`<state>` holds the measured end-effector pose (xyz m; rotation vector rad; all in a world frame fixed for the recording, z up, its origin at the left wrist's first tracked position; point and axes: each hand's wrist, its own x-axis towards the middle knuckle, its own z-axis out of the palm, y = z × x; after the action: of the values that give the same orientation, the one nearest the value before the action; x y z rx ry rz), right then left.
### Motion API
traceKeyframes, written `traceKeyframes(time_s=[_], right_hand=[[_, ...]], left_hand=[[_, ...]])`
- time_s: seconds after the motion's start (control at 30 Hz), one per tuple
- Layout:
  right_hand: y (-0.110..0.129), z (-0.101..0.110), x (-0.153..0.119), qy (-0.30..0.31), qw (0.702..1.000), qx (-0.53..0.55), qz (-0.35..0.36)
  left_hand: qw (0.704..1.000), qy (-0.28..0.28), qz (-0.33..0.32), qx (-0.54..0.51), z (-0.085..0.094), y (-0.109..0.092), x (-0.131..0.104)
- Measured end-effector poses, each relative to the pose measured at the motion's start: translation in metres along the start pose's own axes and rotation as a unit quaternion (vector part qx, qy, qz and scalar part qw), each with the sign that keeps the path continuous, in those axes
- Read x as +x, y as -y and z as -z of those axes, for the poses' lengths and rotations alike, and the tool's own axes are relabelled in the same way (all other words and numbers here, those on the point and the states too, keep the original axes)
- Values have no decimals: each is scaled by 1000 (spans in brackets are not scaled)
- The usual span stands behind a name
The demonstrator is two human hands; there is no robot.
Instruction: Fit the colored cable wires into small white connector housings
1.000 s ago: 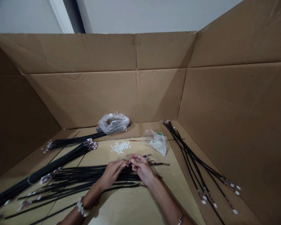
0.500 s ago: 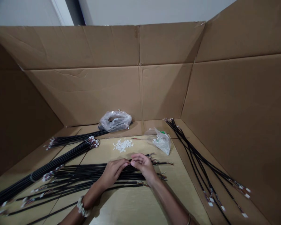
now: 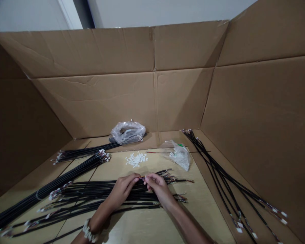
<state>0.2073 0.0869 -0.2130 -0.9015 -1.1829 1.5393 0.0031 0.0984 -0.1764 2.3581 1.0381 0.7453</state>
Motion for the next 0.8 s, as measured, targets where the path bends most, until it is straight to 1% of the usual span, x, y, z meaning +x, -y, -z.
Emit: traceKeyframes(time_s=[0.13, 0.27, 0.53, 0.67, 0.8], right_hand=[[-4, -1, 0, -3, 1000, -21, 9], [-4, 0, -3, -5, 999, -41, 13], [1, -3, -5, 32, 996, -79, 6], [3, -4, -7, 37, 993, -107, 18], [8, -4, -9, 25, 986, -156, 57]], left_hand=[[1000, -12, -5, -4, 4, -4, 0], [1000, -15, -22, 0, 1, -3, 0], [999, -22, -42, -23, -5, 5, -3], [997, -28, -32, -57, -6, 2, -3], [993, -42, 1, -108, -6, -7, -1]])
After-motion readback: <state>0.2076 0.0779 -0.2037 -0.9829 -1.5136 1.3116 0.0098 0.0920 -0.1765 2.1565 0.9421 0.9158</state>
